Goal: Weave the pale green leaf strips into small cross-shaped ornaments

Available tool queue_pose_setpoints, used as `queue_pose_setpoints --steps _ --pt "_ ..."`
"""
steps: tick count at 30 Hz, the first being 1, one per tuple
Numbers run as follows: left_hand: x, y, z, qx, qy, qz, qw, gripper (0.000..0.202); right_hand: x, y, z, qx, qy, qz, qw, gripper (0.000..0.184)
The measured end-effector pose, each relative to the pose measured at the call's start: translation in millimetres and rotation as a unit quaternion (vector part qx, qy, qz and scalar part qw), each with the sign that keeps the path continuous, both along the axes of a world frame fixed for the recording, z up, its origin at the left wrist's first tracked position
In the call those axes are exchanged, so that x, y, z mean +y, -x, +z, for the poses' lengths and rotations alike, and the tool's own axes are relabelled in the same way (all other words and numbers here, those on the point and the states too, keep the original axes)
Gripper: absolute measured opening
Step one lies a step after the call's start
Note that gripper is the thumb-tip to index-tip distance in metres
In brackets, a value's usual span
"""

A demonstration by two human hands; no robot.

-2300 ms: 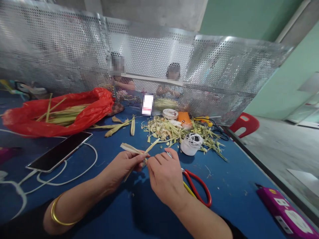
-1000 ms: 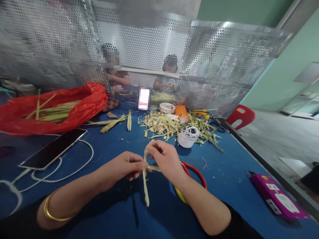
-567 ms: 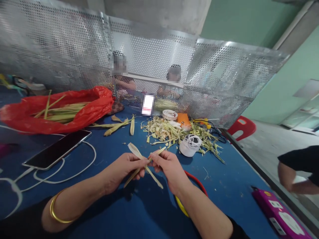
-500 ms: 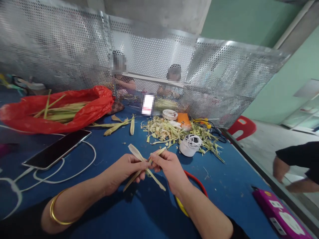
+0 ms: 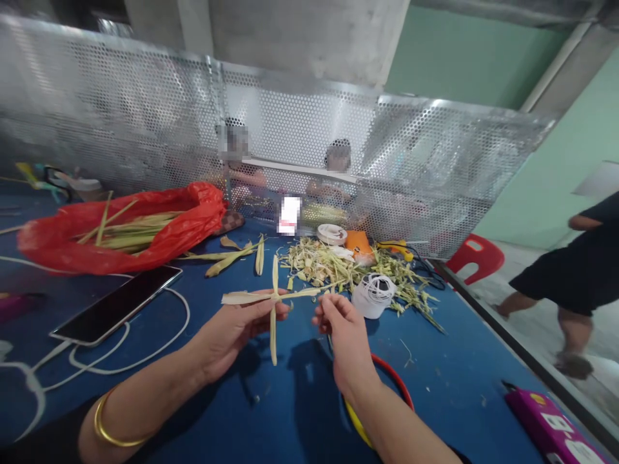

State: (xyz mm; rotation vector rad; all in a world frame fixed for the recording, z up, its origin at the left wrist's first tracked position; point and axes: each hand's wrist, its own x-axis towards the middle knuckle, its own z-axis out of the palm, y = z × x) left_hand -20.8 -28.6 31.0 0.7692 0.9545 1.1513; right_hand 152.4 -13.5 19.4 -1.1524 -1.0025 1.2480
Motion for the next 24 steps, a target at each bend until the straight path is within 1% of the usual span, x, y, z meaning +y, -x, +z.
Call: queue_pose_setpoints --steps 1,2,4,5,6,9,13,15,18,20,22,24 --pt "0.4 0.0 0.5 -0.007 -0.007 0.013 1.0 0.031 -3.0 2.2 0.3 -0.024 -0.001 0.031 0.999 0.03" --pt "0.5 -0.4 0.9 -0.011 -0.009 0.02 1.0 0.031 -6.9 4.9 0.6 -0.059 -0.006 0.078 0.995 0.031" --pt "-0.4 -2.3 1.2 -0.014 -0.007 0.024 1.0 0.031 -15.9 11.4 0.9 -0.128 -0.025 0.177 0.976 0.032" --pt "-1.1 -3.5 1.1 -0.013 -0.003 0.021 1.0 0.031 -20.0 14.6 0.7 -0.151 -0.029 0.204 0.967 0.032" --pt "-1.9 -4.8 0.8 -0.012 0.001 0.016 1.0 0.031 -23.4 17.3 0.1 -0.167 -0.033 0.216 0.961 0.033" --pt "-3.7 -7.2 -0.2 -0.009 0.003 0.002 1.0 0.03 -27.7 22.0 -3.0 -0.176 -0.03 0.202 0.963 0.036" --pt "-5.6 -7.4 -1.5 -0.004 0.0 -0.003 1.0 0.027 -26.7 21.8 -5.1 -0.161 -0.034 0.213 0.963 0.034" --pt "-6.3 -7.1 -2.7 0.001 0.001 -0.002 1.0 0.027 -28.0 20.9 -3.6 -0.181 -0.059 0.214 0.958 0.032" --pt "-6.0 -6.8 -4.9 0.008 -0.001 0.005 1.0 0.026 -32.1 20.1 -0.3 -0.23 -0.124 0.209 0.942 0.031" --pt "-4.4 -6.1 -5.6 0.011 0.002 0.002 1.0 0.026 -33.3 19.7 0.1 -0.259 -0.145 0.202 0.933 0.031" --pt "-2.4 -5.0 -5.0 0.003 0.012 0.005 1.0 0.026 -31.1 18.4 -1.0 -0.265 -0.128 0.191 0.936 0.031" --pt "-1.0 -3.7 -3.4 -0.008 0.019 0.008 1.0 0.026 -25.4 15.8 -1.9 -0.217 -0.087 0.161 0.959 0.033"
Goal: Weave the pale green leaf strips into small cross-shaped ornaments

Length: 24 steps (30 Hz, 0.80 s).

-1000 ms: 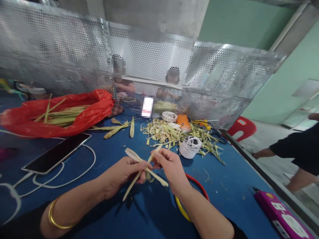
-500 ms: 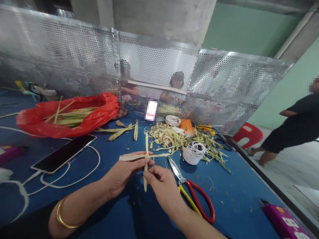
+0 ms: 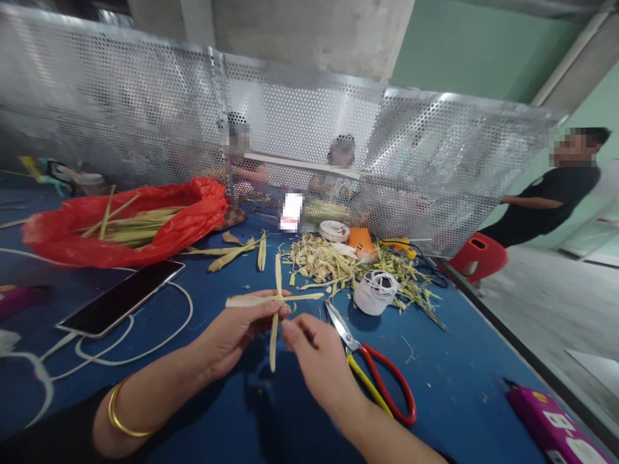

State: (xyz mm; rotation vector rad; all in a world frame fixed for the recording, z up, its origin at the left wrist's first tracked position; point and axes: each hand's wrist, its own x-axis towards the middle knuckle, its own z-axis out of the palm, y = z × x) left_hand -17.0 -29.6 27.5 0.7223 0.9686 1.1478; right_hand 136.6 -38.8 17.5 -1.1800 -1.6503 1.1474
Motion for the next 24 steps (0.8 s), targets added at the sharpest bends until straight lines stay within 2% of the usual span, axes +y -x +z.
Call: queue_pose_setpoints --steps 3,5,7,10,13,17,20,24 --pt "0.0 0.8 1.7 -0.001 0.005 -0.028 1.0 0.023 10.4 -5.3 2.2 0.133 0.068 -0.085 0.985 0.035" --pt "-0.5 0.2 0.9 0.01 0.004 -0.042 0.999 0.018 14.6 -8.2 5.0 0.155 0.079 -0.101 0.98 0.037" --pt "-0.6 -0.8 -1.2 0.03 -0.006 -0.035 0.999 0.02 15.4 -9.5 6.4 0.095 0.055 -0.063 0.992 0.034" --pt "-0.1 -2.0 -4.0 0.073 -0.03 -0.034 0.996 0.027 11.5 -9.4 4.2 -0.059 -0.027 -0.001 0.998 0.027" --pt "-0.2 -2.9 -3.8 0.119 -0.05 -0.039 0.991 0.029 5.8 -9.1 0.7 -0.17 -0.131 0.002 0.977 0.031" --pt "-0.8 -4.0 -0.6 0.153 -0.052 -0.02 0.987 0.027 0.7 -10.4 0.2 -0.212 -0.211 0.0 0.954 0.032" --pt "0.4 -3.0 0.0 0.144 -0.054 -0.02 0.988 0.03 2.6 -12.5 2.9 -0.183 -0.182 0.002 0.966 0.032" --pt "2.2 -0.3 -3.4 0.139 -0.057 -0.049 0.987 0.033 12.4 -15.1 8.0 -0.056 -0.061 -0.025 0.996 0.034"
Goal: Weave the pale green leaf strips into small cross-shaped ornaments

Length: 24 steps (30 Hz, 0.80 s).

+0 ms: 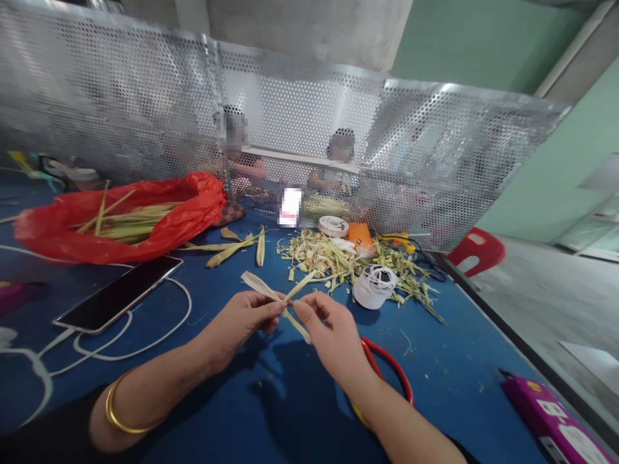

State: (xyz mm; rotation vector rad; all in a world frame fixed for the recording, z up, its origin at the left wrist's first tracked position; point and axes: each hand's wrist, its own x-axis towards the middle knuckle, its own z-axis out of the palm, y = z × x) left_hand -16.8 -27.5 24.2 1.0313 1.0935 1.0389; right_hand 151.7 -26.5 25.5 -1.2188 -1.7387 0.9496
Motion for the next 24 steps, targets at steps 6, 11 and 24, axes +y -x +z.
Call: queue_pose_setpoints --steps 6,11,24 --pt "-2.0 -3.3 -4.3 0.049 0.015 -0.063 0.997 0.031 5.7 4.2 -2.2 0.156 0.139 -0.023 0.978 0.035" --pt "-4.9 -6.3 -3.0 0.064 0.009 -0.083 0.995 0.029 2.0 8.3 -4.3 0.197 0.132 -0.035 0.971 0.028" --pt "-6.8 -5.4 0.3 0.039 0.036 -0.113 0.992 0.021 3.3 8.0 -9.0 0.205 0.074 -0.041 0.975 0.023"
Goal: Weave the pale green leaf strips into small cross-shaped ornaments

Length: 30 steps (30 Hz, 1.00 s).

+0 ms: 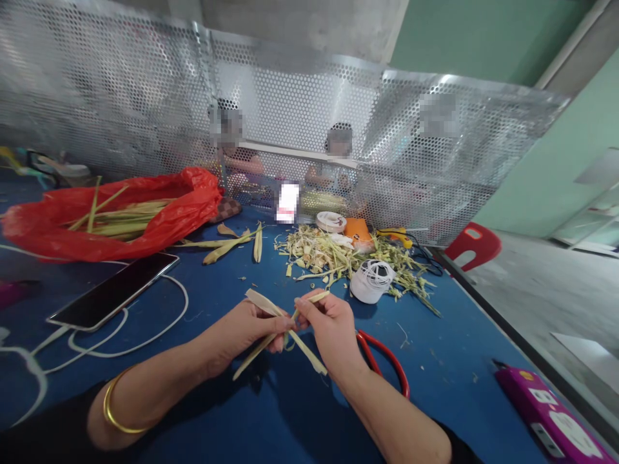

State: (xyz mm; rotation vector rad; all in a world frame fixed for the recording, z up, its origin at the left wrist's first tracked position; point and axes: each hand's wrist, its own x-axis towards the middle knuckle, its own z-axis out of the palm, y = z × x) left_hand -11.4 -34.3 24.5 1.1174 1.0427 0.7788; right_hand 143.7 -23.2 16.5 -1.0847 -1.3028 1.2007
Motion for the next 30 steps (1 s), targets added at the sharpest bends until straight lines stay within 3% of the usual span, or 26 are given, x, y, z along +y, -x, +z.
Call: queue_pose_setpoints --steps 6,9,12,15,18,22,25,30 --pt "2.5 3.8 -2.6 -0.075 0.056 0.055 0.994 0.028 9.9 -12.7 9.7 -0.01 0.035 0.002 0.999 0.039" --pt "3.7 6.2 -0.5 -0.115 0.066 0.084 0.988 0.028 12.0 -19.5 14.9 -0.05 0.014 0.01 0.999 0.041" --pt "3.8 6.1 1.9 -0.113 0.056 0.108 0.986 0.024 9.2 -21.5 16.5 -0.216 -0.082 0.057 0.971 0.024" --pt "3.4 3.8 1.9 -0.088 0.043 0.132 0.986 0.021 6.3 -20.3 13.4 -0.328 -0.185 0.041 0.926 0.019" --pt "3.2 2.6 0.9 -0.079 0.028 0.156 0.984 0.023 5.6 -19.5 9.8 -0.361 -0.241 0.002 0.901 0.022" --pt "3.0 4.0 3.0 -0.127 0.015 0.166 0.978 0.028 0.8 -17.9 10.6 -0.35 -0.325 -0.101 0.873 0.017" --pt "2.4 3.9 5.8 -0.156 0.003 0.161 0.975 0.034 -7.2 -12.0 10.7 -0.326 -0.308 -0.081 0.89 0.013" --pt "0.7 0.3 6.5 -0.164 0.014 0.17 0.971 0.033 -14.3 3.8 1.4 -0.252 -0.105 0.061 0.96 0.022"
